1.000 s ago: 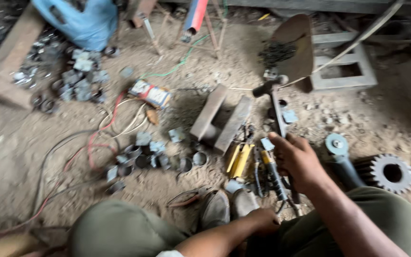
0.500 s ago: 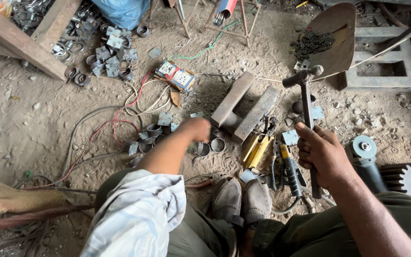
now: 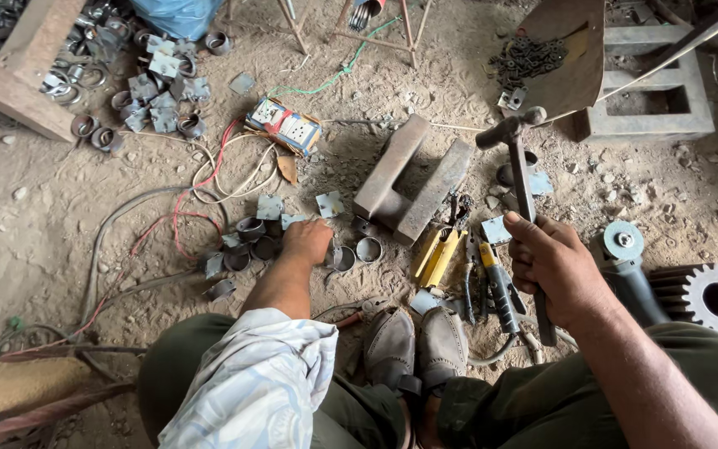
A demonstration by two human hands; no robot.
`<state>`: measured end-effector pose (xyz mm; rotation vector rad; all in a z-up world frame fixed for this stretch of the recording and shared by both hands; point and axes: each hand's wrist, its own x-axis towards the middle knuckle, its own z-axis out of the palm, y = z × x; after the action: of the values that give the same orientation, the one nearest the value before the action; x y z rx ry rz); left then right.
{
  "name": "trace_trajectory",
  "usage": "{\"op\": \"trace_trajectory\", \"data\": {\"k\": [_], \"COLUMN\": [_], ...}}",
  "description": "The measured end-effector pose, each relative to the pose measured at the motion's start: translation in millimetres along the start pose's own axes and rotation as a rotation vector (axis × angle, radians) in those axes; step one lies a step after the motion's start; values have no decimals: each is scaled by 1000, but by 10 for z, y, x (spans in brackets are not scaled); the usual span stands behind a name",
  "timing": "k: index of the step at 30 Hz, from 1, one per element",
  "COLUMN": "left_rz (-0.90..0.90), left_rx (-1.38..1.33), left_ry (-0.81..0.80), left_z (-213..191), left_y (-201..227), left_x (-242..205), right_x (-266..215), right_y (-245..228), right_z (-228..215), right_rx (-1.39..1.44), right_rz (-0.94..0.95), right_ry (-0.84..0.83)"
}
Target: The person sits on the ground and uses a hammer to repeatedly strike small metal parts placed on a metal block. The person adjusts the parts between strikes and continues hammering throughout the clip.
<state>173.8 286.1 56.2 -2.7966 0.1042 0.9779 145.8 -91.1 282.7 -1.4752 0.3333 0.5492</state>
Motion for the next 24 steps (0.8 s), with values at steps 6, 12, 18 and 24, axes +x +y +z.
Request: {"op": "trace_trajectory", "data": {"k": [6, 12, 18, 24], "left_rz": [-48, -14, 2, 32], "left_rx": [54, 134, 178, 158], "left_ry": [-1, -89, -59, 17], "left_z": [48, 18, 48, 25], "left_y": [-52, -13, 17, -49], "left_x": [10, -23, -45, -26], "right_x": [18, -30, -45, -51], "right_y": [-17, -46, -60, -68], "right_z": [43, 62, 53, 56], "right_rx": [34, 20, 21, 16], "right_rz": [14, 32, 18, 9], "right_ry": [-7, 1, -16, 1]}}
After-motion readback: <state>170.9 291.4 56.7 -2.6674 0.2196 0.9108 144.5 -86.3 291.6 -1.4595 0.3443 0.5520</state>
